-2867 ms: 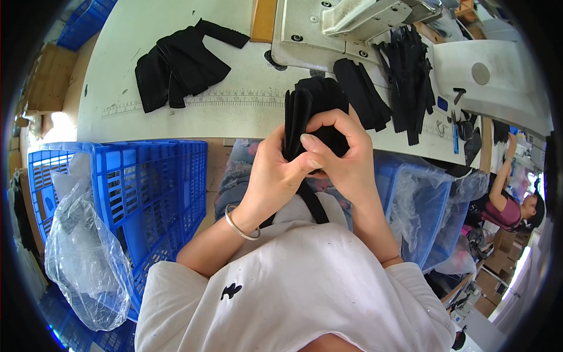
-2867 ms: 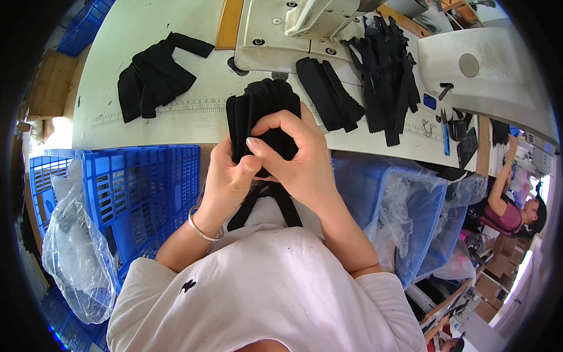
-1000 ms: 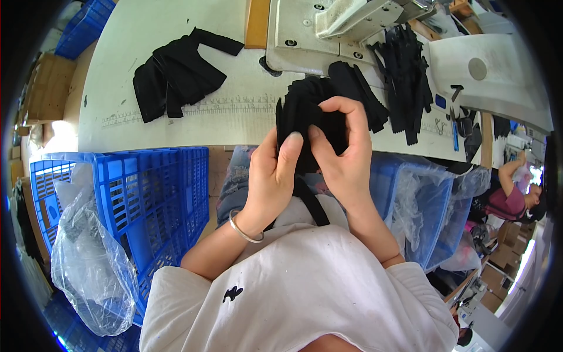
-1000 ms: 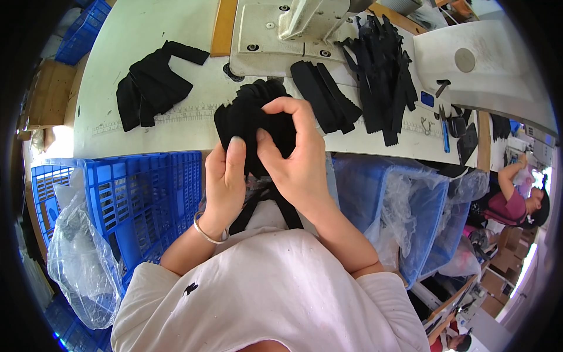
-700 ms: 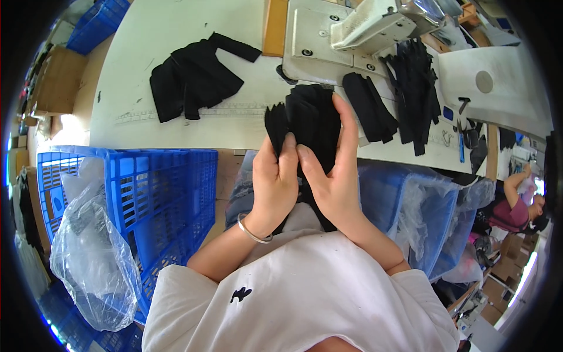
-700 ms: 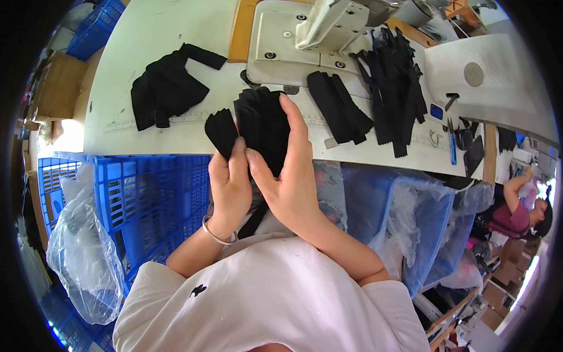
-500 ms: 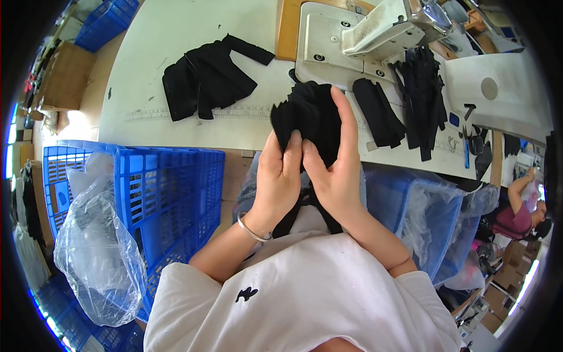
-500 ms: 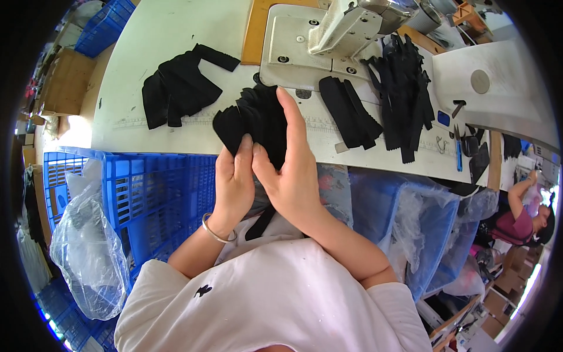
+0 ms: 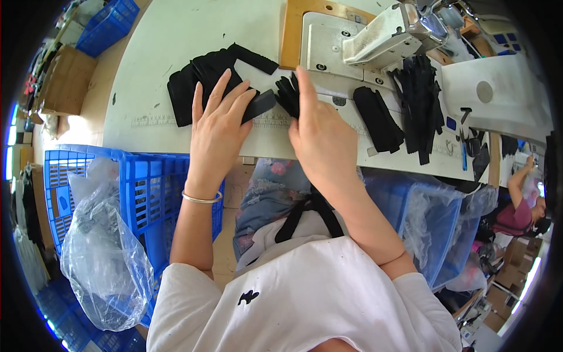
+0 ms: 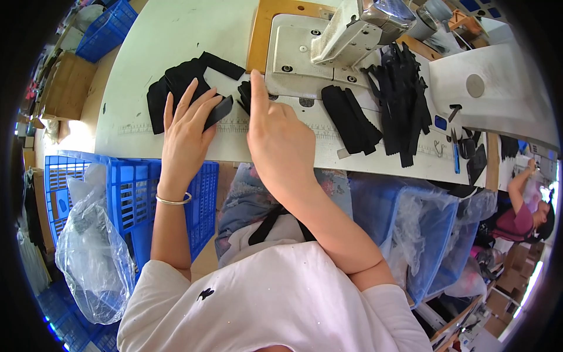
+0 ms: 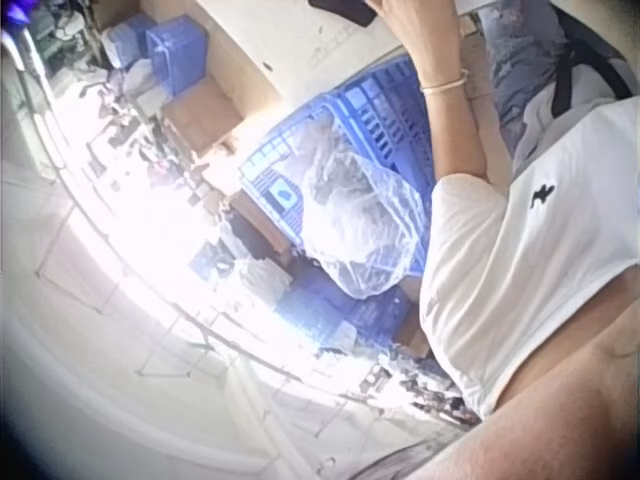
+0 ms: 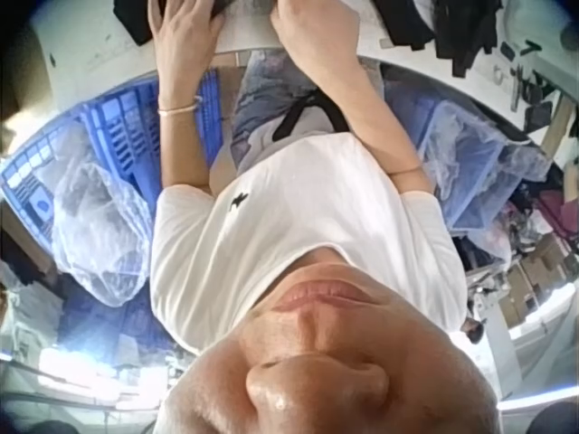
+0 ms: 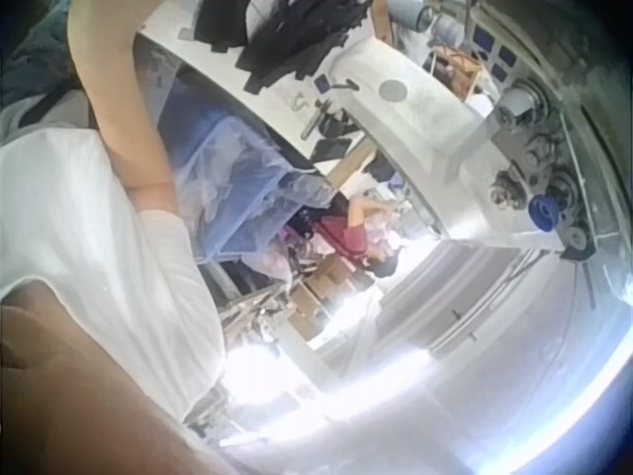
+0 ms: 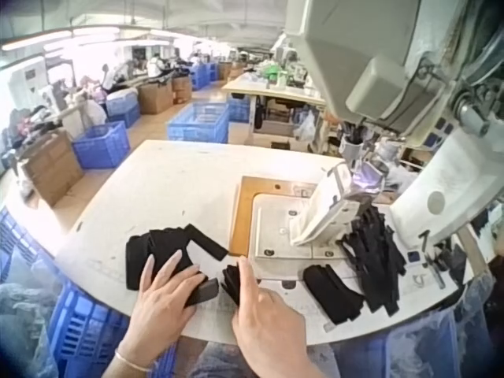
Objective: Untying a bundle of black fabric strips and then sorting or counting them on a factory workstation table.
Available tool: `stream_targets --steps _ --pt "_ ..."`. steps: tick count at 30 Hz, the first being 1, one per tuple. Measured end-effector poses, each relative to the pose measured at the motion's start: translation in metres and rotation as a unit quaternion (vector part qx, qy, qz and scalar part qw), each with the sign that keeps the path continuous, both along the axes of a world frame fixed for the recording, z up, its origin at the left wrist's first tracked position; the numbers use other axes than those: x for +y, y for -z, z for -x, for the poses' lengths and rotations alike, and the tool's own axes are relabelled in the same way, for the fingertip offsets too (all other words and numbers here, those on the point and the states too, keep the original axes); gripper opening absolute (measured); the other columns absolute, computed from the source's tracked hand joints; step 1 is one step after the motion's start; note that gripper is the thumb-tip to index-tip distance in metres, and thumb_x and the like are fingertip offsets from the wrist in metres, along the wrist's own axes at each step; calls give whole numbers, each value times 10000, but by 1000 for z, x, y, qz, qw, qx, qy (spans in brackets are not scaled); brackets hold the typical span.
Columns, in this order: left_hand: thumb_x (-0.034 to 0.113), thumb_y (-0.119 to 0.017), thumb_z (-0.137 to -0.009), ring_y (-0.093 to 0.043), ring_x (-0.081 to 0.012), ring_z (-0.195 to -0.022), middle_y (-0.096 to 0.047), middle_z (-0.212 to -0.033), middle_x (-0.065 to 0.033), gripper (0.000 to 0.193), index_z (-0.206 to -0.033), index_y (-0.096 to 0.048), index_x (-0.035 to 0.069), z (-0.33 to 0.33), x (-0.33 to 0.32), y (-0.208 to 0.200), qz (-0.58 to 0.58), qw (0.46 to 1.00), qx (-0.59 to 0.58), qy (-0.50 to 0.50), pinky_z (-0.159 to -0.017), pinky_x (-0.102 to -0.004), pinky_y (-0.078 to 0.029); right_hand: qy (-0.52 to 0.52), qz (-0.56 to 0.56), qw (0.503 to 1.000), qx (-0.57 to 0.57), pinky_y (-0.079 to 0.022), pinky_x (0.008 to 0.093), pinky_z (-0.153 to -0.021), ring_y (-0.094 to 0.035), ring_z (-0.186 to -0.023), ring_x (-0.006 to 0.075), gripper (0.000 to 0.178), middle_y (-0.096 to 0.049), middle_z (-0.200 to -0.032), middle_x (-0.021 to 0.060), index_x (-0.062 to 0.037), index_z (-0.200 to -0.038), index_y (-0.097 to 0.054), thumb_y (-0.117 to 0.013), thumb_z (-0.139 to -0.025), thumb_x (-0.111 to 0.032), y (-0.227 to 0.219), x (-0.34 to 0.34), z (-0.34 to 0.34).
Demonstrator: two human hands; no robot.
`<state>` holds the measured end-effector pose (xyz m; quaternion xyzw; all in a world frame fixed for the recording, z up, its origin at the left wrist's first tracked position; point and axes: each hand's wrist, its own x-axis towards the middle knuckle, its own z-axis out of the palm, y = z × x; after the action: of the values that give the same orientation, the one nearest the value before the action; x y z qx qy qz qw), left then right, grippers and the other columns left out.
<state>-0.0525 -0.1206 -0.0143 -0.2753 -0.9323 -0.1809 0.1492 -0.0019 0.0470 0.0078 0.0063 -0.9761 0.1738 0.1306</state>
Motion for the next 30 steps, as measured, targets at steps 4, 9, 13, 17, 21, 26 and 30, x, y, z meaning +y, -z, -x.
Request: stream_targets --steps 4,9,13,17,21,26,30 --pt "74 -693 -742 -410 -205 -1331 -613 -1231 -29 352 -1088 -627 85 17 -24 -1 20 1000 20 -1 -1156 -479 -199 -26 -57 996 65 -534 360 -688 -617 -905 244 703 -641 -1031 118 -41 -1408 -363 -632 -759 -39 17 -8 11" --pt "49 -678 -739 -397 -222 -1341 -540 -1332 -33 424 -1155 -613 95 11 -32 -14 16 997 60 -50 -1160 -489 -178 -53 -16 998 23 -468 396 -928 -537 -1131 337 743 -536 -1270 176 -57 -1425 -345 -688 -767 -95 7 -11 9" --pt "-85 -601 -675 -431 -346 -1284 -500 -1336 -136 565 -1221 -568 57 -28 -5 -7 -245 965 -85 18 -1085 -447 -347 -79 111 991 2 -401 413 -1013 -466 -1225 359 757 -478 -1344 182 -64 -1416 -364 -725 -753 -121 -9 4 -10" --pt "-37 -577 -806 -438 -338 -1297 -492 -1365 -146 393 -1198 -577 2 -58 20 -1 -201 967 -137 67 -1054 -411 -381 -66 105 990 -71 -430 396 -971 -459 -1202 340 701 -460 -1341 154 -60 -1375 -407 -737 -767 -172 -2 18 -27" --pt "-19 -656 -681 -426 -320 -1302 -494 -1354 -137 531 -1204 -564 -3 -45 15 7 -184 975 -109 63 -1050 -419 -388 -100 156 981 -63 -440 410 -929 -498 -1133 348 647 -496 -1254 157 -26 -1324 -444 -741 -762 -146 8 9 -25" --pt "27 -588 -825 -425 -330 -1302 -527 -1315 -140 319 -1143 -601 12 -32 2 8 -266 956 -112 46 -1038 -422 -385 -97 150 984 -13 -448 407 -906 -546 -1059 353 394 -579 -1106 183 22 -1155 -580 -687 -827 -169 -10 18 12" --pt "31 -538 -894 -481 -310 -1215 -551 -1261 -127 240 -1118 -624 21 -34 1 10 -338 935 -105 13 -986 -370 -406 -111 106 986 56 -465 400 -876 -583 -1009 342 309 -633 -1011 157 11 -1074 -627 -646 -871 -222 -18 5 71"
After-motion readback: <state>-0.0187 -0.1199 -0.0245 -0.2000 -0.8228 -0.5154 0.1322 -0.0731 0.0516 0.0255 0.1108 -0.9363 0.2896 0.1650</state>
